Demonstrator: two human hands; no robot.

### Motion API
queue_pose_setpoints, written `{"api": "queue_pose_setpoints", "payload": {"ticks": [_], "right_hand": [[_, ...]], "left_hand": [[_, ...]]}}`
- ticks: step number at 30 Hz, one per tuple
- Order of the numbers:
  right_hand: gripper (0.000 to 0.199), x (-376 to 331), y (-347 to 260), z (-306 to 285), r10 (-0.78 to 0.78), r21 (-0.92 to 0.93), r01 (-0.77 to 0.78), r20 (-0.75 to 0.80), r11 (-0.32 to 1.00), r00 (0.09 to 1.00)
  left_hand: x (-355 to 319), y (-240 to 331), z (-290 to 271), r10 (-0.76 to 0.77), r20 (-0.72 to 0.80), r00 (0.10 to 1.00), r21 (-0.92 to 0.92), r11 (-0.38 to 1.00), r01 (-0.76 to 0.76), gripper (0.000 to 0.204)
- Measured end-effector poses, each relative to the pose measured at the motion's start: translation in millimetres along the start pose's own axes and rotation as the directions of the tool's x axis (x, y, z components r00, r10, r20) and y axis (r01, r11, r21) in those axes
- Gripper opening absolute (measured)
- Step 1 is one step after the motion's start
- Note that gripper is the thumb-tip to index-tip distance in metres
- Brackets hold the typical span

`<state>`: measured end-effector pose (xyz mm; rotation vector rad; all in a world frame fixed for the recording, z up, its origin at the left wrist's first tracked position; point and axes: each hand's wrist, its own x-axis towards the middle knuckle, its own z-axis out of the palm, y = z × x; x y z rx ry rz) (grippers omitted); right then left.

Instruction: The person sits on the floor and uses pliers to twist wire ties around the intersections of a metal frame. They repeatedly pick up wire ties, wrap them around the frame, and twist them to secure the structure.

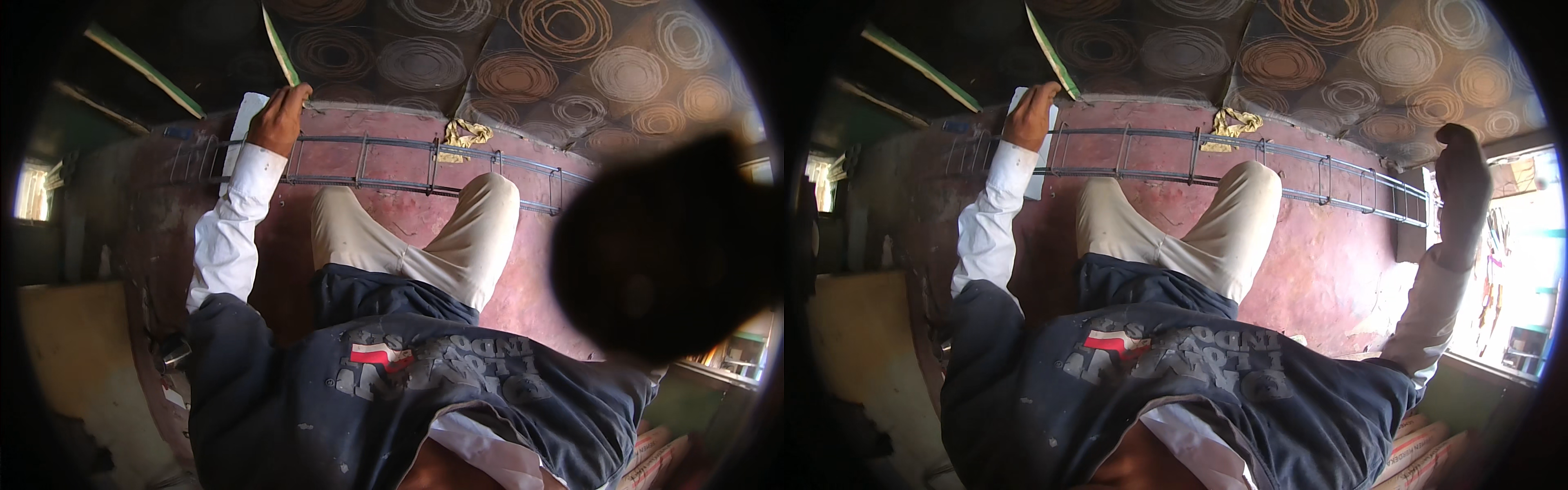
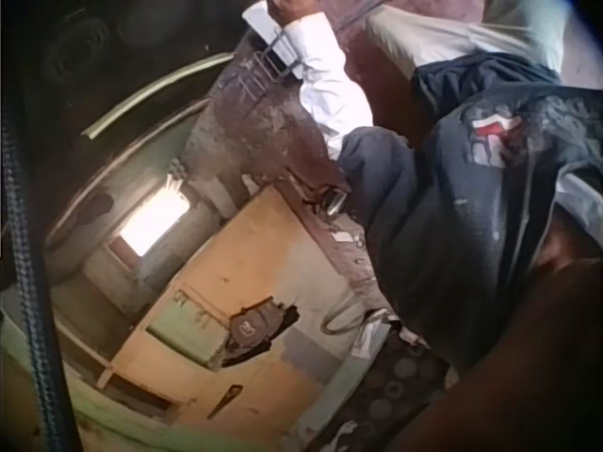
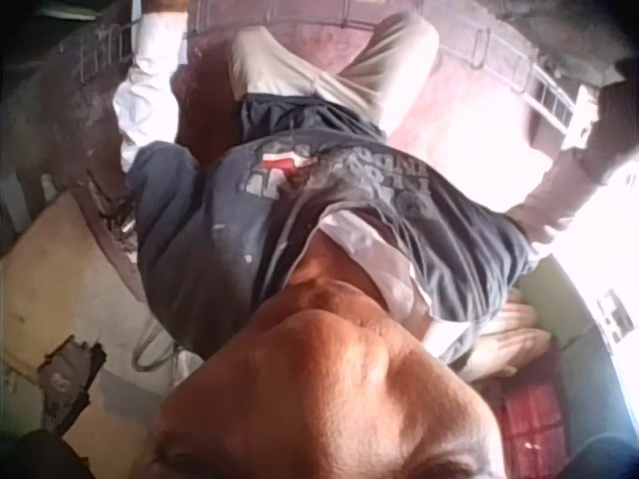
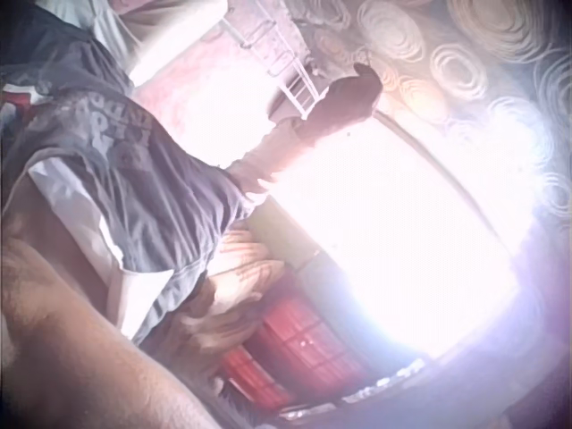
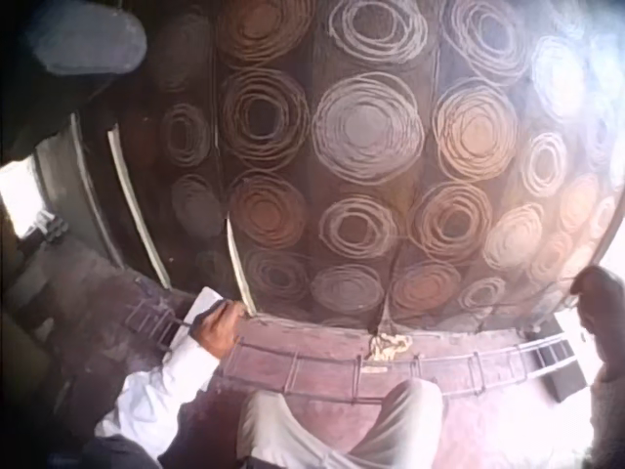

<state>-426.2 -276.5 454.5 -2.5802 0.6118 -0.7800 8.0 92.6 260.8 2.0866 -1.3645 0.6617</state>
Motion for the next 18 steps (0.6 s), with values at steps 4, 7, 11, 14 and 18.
{"api": "queue_pose_setpoints", "payload": {"ticks": [4, 7, 11, 14, 18], "right_hand": [[0.024, -2, -2, 25, -0.479, -0.532, 0.345, -0.133, 0.773, 0.868], [0.028, -12, 6, 23, -0.557, -0.573, 0.399, -0.124, 0.716, 0.821], [0.036, -8, -18, 41, -0.534, -0.621, 0.366, -0.101, 0.693, 0.840], [0.030, -44, -1, 58, 0.093, -0.486, 0.304, 0.635, 0.819, 0.766], [0.022, -52, -53, 60, -0.681, 0.708, -0.020, 0.686, 0.706, 0.258]], "left_hand": [[0, -30, 0, -0.085, 0.106, 0.991, -0.055, 0.994, 0.091, 0.015], [-27, -64, 13, -0.144, 0.332, 0.932, -0.006, 0.988, 0.155, 0.013], [-43, -93, 18, -0.114, 0.313, 0.943, -0.070, 0.987, 0.143, 0.011], [-16, -84, 2, -0.041, -0.039, 0.998, 0.151, 0.987, 0.046, 0.006], [-2, -96, -1, -0.018, -0.106, 0.994, 0.392, 0.918, 0.058, 0.005]]}}
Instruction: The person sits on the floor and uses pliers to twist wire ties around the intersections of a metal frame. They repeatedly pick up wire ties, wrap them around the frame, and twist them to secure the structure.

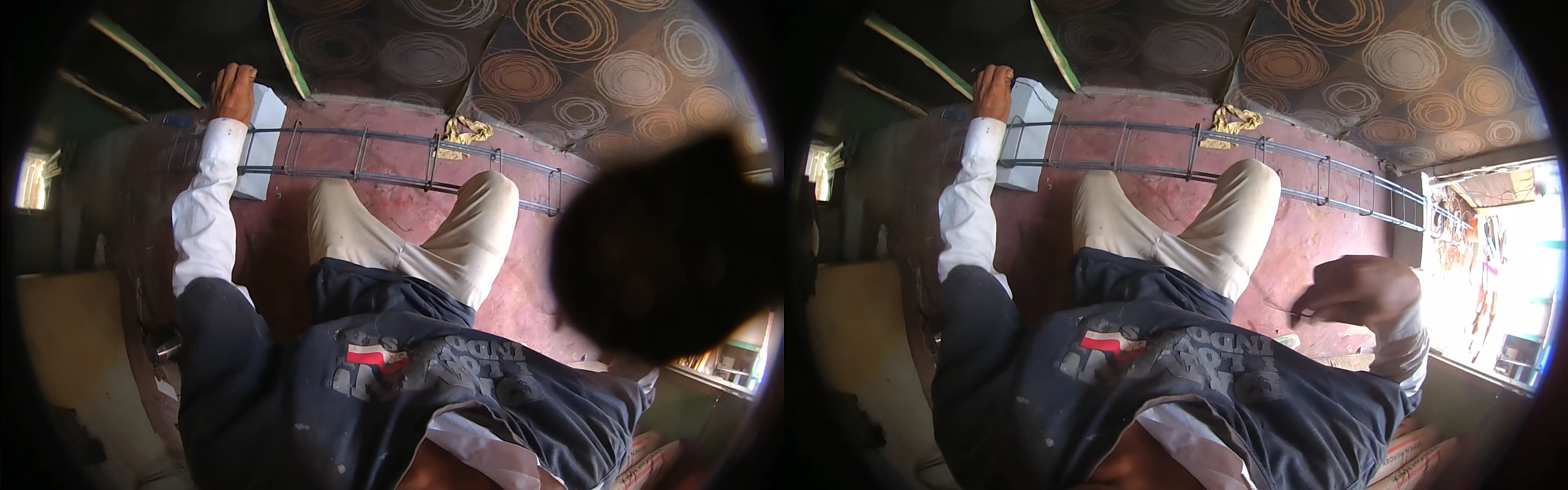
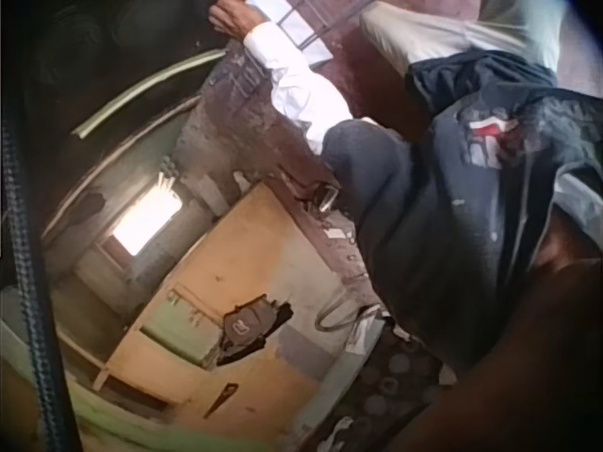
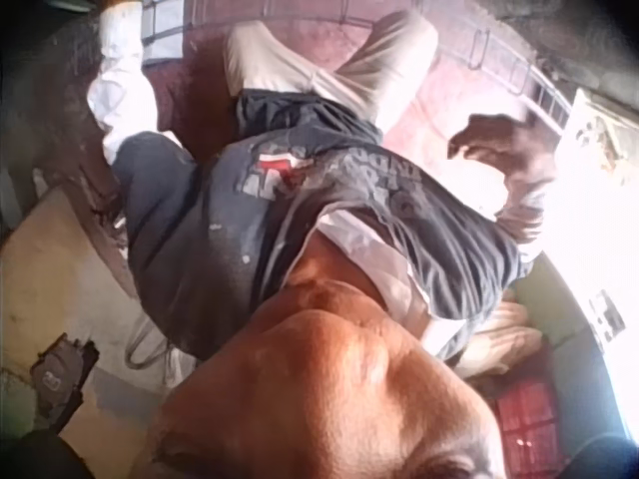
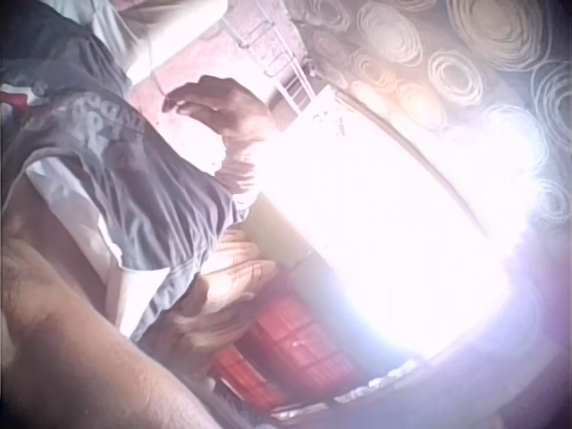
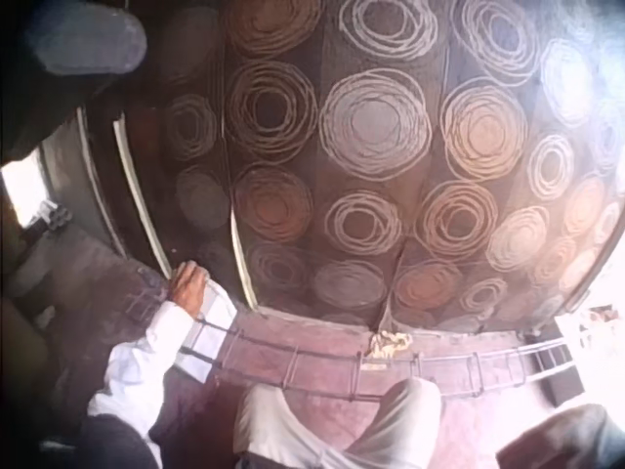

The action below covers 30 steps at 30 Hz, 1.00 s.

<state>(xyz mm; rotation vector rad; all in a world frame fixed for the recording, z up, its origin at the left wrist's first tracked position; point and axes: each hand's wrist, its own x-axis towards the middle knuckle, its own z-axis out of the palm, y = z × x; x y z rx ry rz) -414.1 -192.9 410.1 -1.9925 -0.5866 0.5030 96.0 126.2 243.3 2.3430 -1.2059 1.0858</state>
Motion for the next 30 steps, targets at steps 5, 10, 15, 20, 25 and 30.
{"api": "queue_pose_setpoints", "payload": {"ticks": [5, 10, 15, 20, 25, 30], "right_hand": [[0.017, -65, 41, -16, 0.128, 0.160, 0.204, -0.979, 0.966, 0.160], [0.027, -86, 143, -19, 0.338, -0.144, -0.768, -0.837, 0.624, 0.431], [0.025, -44, 131, 38, 0.590, 0.585, -0.401, -0.170, 0.705, 0.789], [0.040, -28, 118, 19, 0.688, -0.489, -0.860, -0.574, 0.146, 0.443], [0.092, 59, 133, 26, 0.183, -0.365, -0.645, -0.762, 0.672, 0.621], [0.027, 184, 152, 70, 0.094, -0.059, -0.303, -0.878, 0.951, 0.469]], "left_hand": [[-17, 28, -2, 0.073, 0.025, 0.997, -0.186, 0.980, -0.067, 0.005], [6, 32, -17, 0.038, -0.123, 0.992, -0.242, 0.968, -0.067, 0.008], [-10, 4, -16, 0.059, 0.060, 0.996, 0.042, 0.997, -0.062, 0.004], [-16, 79, -23, 0.186, 0.111, 0.976, -0.138, 0.976, -0.170, 0.005], [-15, 168, -31, 0.168, 0.049, 0.985, -0.257, 0.955, -0.150, 0.006], [-12, 205, -30, 0.125, 0.277, 0.953, -0.410, 0.912, 0.000, 0.014]]}}
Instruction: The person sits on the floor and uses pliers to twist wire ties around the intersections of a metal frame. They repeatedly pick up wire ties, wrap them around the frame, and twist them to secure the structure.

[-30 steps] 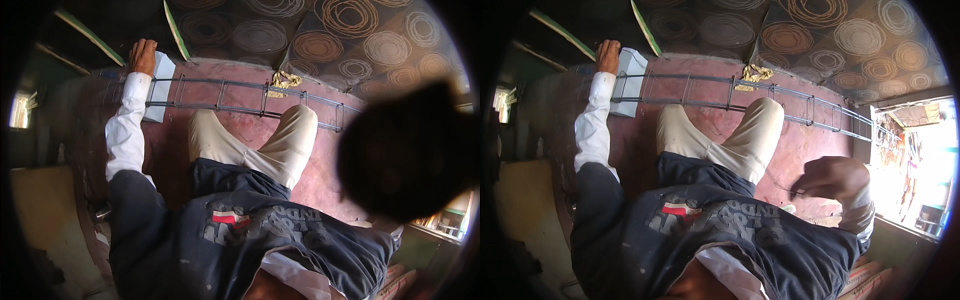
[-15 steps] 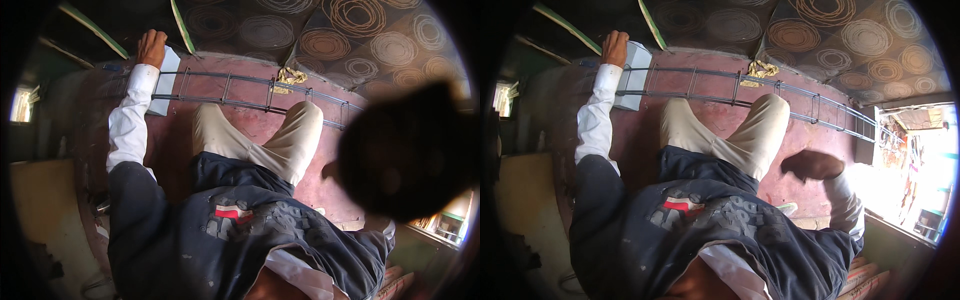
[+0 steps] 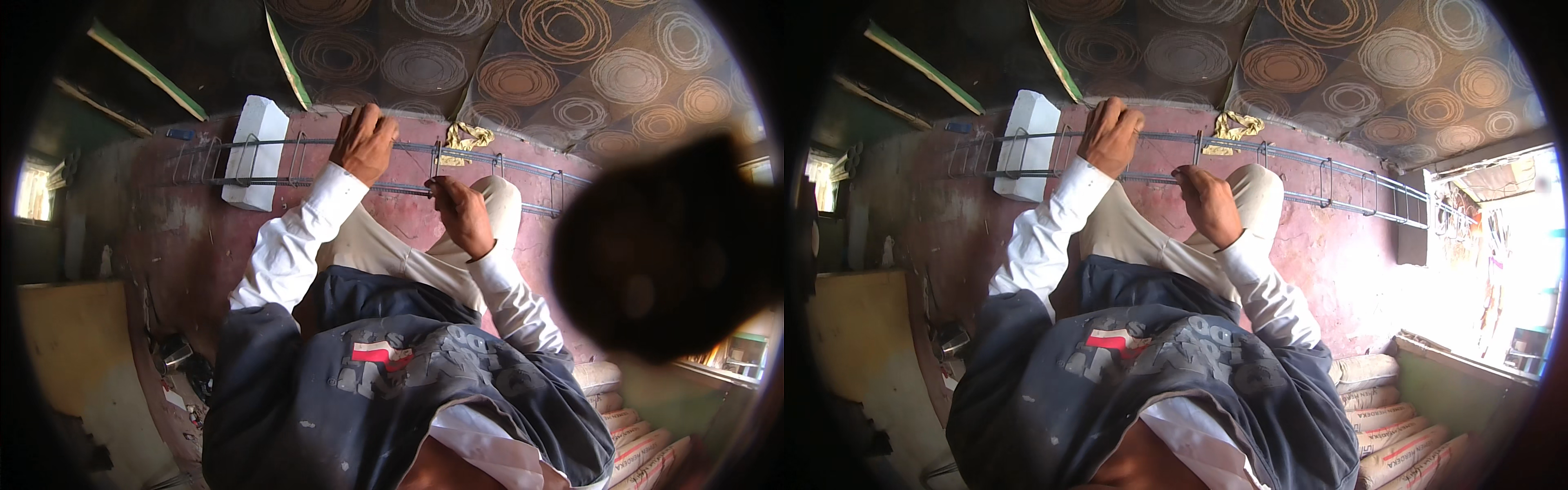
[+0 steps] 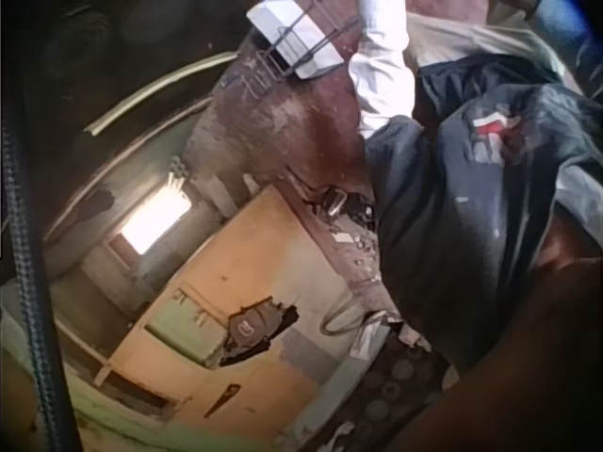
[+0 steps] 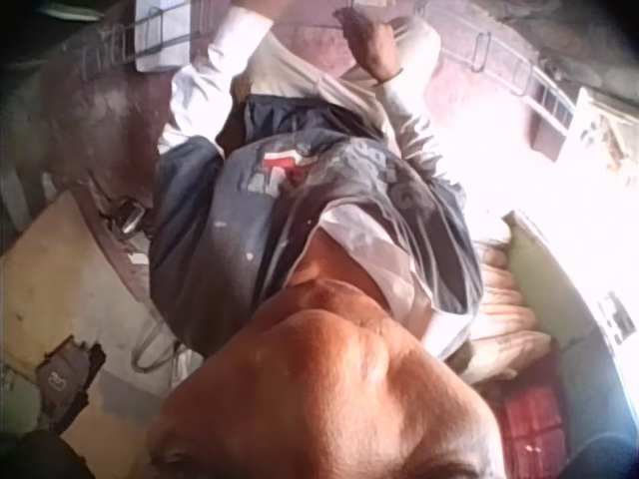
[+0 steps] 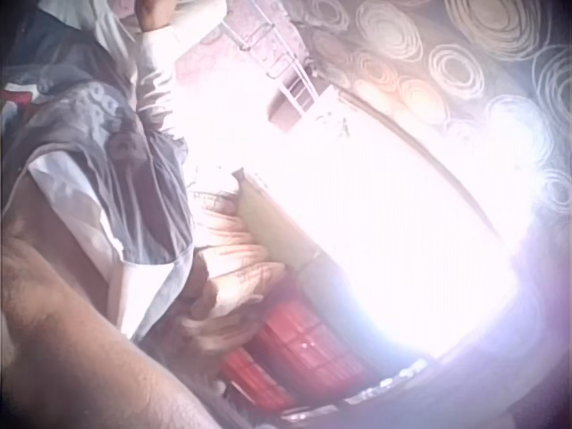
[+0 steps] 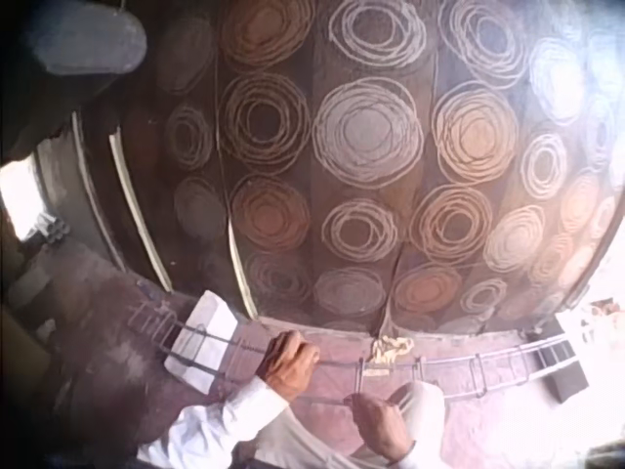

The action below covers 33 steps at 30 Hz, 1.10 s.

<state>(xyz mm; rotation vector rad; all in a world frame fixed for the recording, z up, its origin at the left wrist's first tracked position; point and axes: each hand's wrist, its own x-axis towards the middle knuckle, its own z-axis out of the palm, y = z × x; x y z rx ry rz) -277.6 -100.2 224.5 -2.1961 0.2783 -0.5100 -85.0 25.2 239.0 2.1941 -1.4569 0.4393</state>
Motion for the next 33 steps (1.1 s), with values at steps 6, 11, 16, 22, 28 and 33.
{"api": "queue_pose_setpoints", "payload": {"ticks": [6, 11, 16, 22, 28, 33], "right_hand": [[0.021, -17, 31, -36, -0.207, -0.200, 0.197, -0.034, 0.960, 0.978], [0.024, -15, 6, -69, -0.251, -0.281, 0.282, 0.141, 0.918, 0.958], [0.025, -6, 6, -102, -0.286, -0.487, 0.282, 0.068, 0.827, 0.956], [0.021, -27, 19, -103, -0.157, 0.087, 0.133, 0.676, 0.987, 0.720], [0.025, -25, 50, -105, 0.258, -0.350, -0.101, 0.437, 0.931, 0.862], [0.028, -43, 11, -86, -0.252, 0.278, 0.087, 0.638, 0.957, 0.728]], "left_hand": [[-14, -68, -62, -0.073, 0.420, 0.905, -0.906, -0.101, 0.412, 0.030], [-21, -43, -45, -0.057, 0.337, 0.940, -0.865, 0.374, 0.333, 0.032], [-28, -9, -21, 0.357, 0.774, 0.522, -0.632, 0.404, 0.661, 0.027], [-42, 15, -5, 0.349, 0.085, 0.933, -0.201, 0.923, -0.327, 0.016], [-44, 39, -3, 0.557, -0.019, 0.830, 0.016, 0.831, -0.557, 0.012], [-71, 4, 24, 0.518, 0.046, 0.854, 0.098, 0.849, -0.519, 0.025]]}}
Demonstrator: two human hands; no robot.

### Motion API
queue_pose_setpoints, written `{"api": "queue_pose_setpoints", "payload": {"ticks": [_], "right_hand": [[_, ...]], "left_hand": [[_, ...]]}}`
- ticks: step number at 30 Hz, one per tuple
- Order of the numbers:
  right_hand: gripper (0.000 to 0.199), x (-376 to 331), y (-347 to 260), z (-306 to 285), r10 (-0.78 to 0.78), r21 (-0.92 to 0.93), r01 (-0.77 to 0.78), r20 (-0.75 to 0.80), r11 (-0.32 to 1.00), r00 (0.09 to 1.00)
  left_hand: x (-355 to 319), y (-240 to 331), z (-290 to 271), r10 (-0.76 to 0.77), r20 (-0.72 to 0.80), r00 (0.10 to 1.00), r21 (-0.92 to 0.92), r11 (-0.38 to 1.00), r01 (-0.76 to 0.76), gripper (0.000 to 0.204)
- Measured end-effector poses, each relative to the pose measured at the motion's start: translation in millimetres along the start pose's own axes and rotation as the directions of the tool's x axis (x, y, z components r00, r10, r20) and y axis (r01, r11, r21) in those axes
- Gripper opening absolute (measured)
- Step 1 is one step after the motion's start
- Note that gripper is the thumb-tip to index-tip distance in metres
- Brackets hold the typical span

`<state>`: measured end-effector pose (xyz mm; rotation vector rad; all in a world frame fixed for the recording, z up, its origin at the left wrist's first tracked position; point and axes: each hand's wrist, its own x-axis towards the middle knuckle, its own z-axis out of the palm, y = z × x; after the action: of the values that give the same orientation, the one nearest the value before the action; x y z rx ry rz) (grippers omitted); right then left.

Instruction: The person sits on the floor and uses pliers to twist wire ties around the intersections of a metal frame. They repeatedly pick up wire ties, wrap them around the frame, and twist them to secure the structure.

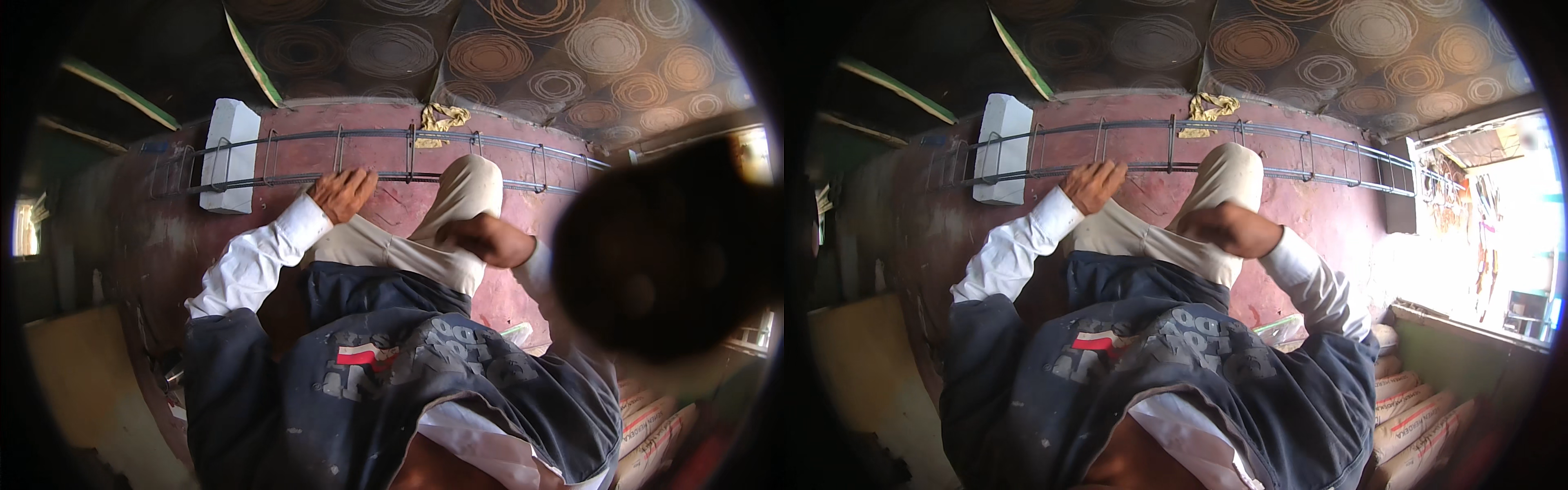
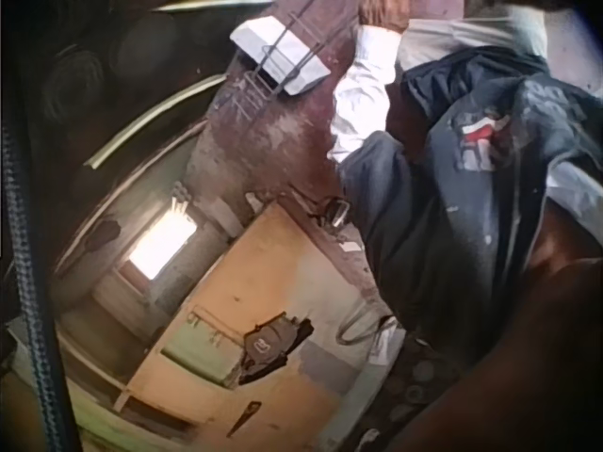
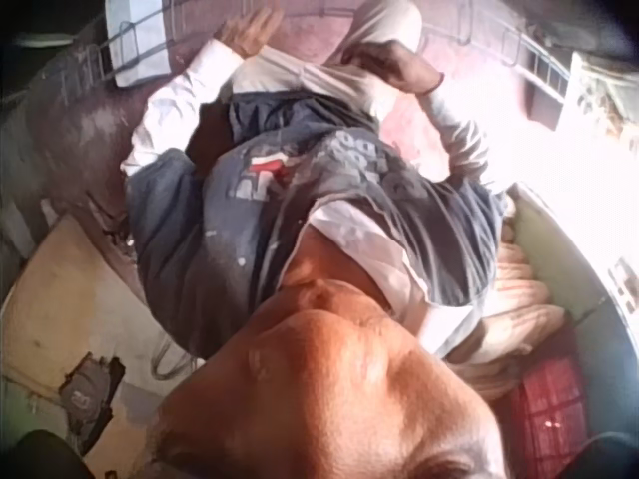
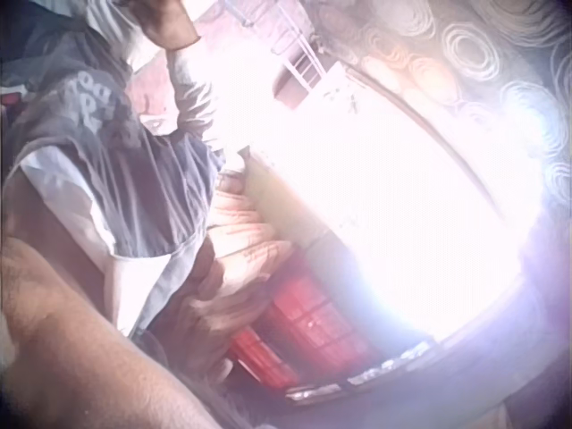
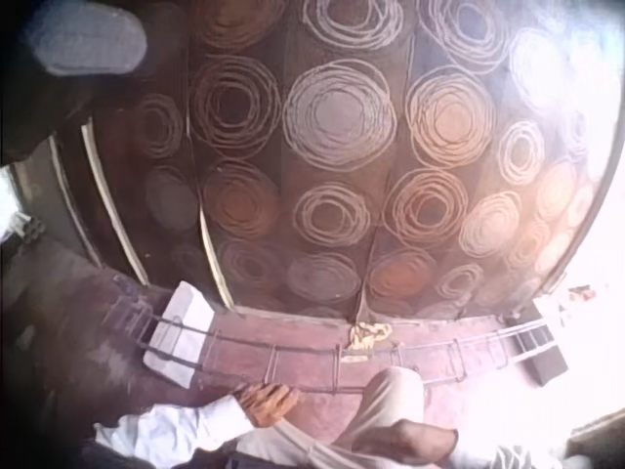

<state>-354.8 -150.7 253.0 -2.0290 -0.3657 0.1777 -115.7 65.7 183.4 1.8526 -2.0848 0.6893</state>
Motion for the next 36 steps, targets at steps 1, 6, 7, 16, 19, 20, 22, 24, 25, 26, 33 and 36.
{"api": "queue_pose_setpoints", "payload": {"ticks": [1, 6, 7, 16, 19, 20, 22, 24, 25, 26, 33, 36], "right_hand": [[0.027, -15, 20, -9, 0.079, -0.179, -0.132, -0.278, 0.975, 0.957], [0.021, -30, 42, -20, 0.365, -0.553, -0.551, -0.416, 0.625, 0.833], [0.020, -26, 38, -15, 0.121, -0.360, -0.231, -0.303, 0.904, 0.945], [0.015, -38, 12, -80, 0.074, -0.511, -0.520, -0.661, 0.684, 0.747], [0.015, -34, 18, -78, -0.021, -0.574, -0.506, -0.674, 0.644, 0.738], [0.015, -34, 19, -78, 0.128, -0.607, -0.575, -0.618, 0.548, 0.775], [0.016, -33, 21, -71, 0.424, -0.687, -0.641, -0.496, 0.342, 0.758], [0.017, -62, 54, -53, 0.413, -0.595, -0.331, 0.002, 0.732, 0.911], [0.018, -33, 13, -54, 0.409, -0.389, -0.305, 0.219, 0.869, 0.886], [0.020, -7, -32, -56, 0.350, -0.158, -0.313, 0.420, 0.937, 0.837], [0.026, -47, 62, -75, 0.359, -0.438, -0.600, -0.517, 0.669, 0.777], [0.025, -40, 14, -50, 0.440, -0.302, -0.362, 0.252, 0.882, 0.862]], "left_hand": [[-2, 8, 3, 0.057, -0.053, 0.997, -0.017, 0.998, -0.058, 0.028], [16, 21, -32, -0.041, 0.025, 0.999, -0.075, 0.996, 0.043, 0.033], [19, 9, -34, -0.156, 0.075, 0.985, -0.081, 0.983, 0.162, 0.030], [-40, -7, 10, -0.321, 0.464, 0.826, -0.751, 0.352, 0.559, 0.016], [-33, -8, -6, -0.246, 0.611, 0.753, -0.721, 0.219, 0.657, 0.013], [-35, -10, -2, -0.278, 0.521, 0.807, -0.711, 0.383, 0.590, 0.011], [-43, -14, 0, -0.290, 0.334, 0.897, -0.588, 0.679, 0.439, 0.014], [-32, -18, -12, -0.427, 0.387, 0.818, -0.224, 0.816, 0.532, 0.022], [-32, -20, -20, -0.514, 0.390, 0.764, -0.007, 0.828, 0.561, 0.026], [-34, -19, -20, -0.537, 0.416, 0.734, 0.049, 0.819, 0.572, 0.025], [-38, -10, -13, -0.415, 0.111, 0.903, -0.059, 0.904, 0.423, 0.019], [-26, -19, -22, -0.504, 0.102, 0.858, 0.078, 0.864, 0.498, 0.021]]}}
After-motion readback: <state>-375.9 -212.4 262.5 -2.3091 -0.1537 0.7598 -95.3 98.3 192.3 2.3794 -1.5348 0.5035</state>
